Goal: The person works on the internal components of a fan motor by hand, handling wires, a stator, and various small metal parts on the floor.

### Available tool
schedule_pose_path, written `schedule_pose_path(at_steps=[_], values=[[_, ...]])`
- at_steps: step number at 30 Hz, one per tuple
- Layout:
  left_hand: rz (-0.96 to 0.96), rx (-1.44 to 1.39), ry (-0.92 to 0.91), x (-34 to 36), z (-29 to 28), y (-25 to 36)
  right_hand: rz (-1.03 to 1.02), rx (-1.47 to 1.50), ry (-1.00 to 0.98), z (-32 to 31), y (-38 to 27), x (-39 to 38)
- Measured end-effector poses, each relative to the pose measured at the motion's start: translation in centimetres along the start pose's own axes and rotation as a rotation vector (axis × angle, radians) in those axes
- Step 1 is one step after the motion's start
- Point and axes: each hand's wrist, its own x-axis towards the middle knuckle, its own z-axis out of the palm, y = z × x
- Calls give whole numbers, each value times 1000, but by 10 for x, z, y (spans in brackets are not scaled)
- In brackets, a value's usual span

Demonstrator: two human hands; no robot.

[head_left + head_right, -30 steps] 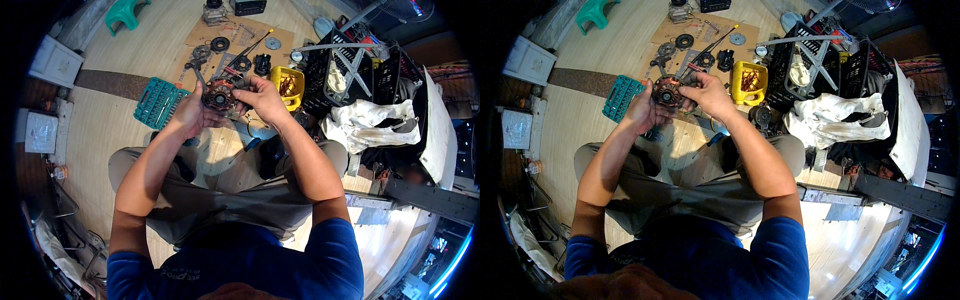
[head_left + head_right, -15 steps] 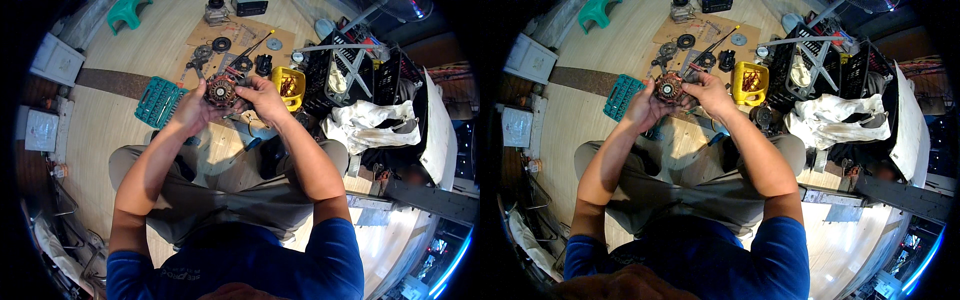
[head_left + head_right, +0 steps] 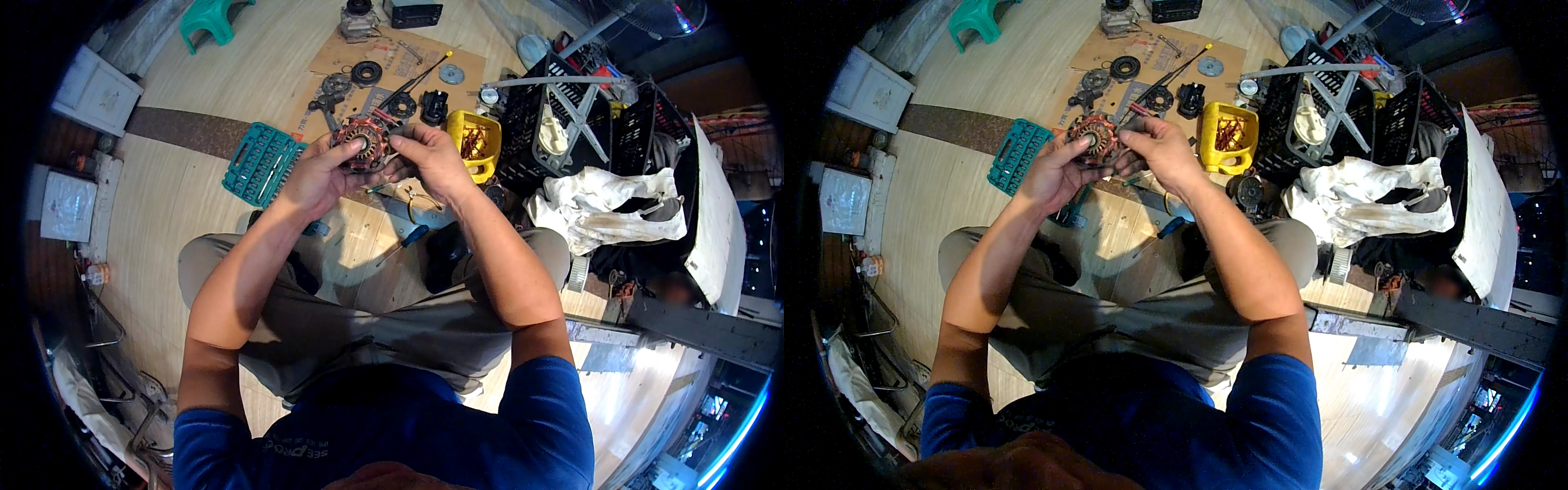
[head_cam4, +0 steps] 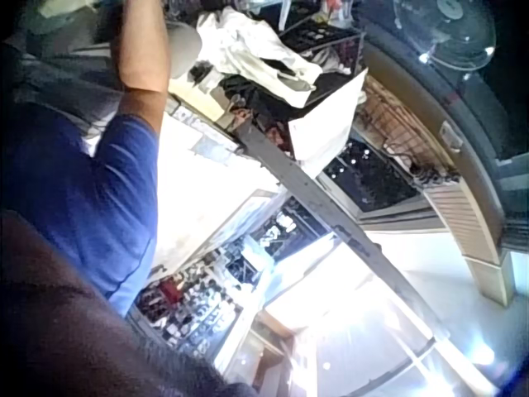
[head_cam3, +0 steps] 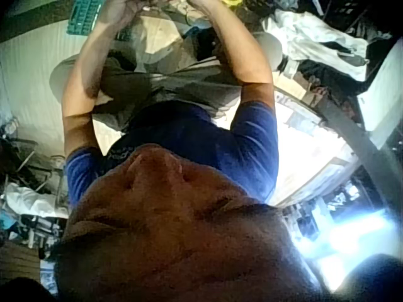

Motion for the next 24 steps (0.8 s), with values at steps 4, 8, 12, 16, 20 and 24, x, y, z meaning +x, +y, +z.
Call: schedule_pose_path(at_steps=[4,8,12,16,20,24], values=[[34,-18,37,-2,-9,4,-178,-578,138,-50,37,39],[56,-60,74,-1,-2,8,-21,-1752,-12,-180,146,73],[94,-166,-111,47,38,-1,637,-1673,223,-372,221,28],[207,-163,310,-20,-29,15,663,-1539,411,-142,289,43],[218,-244,248,-2,-30,15,588,-1600,446,-159,277,42],[231,-291,177,7,-32,15,565,-1644,557,-179,295,57]])
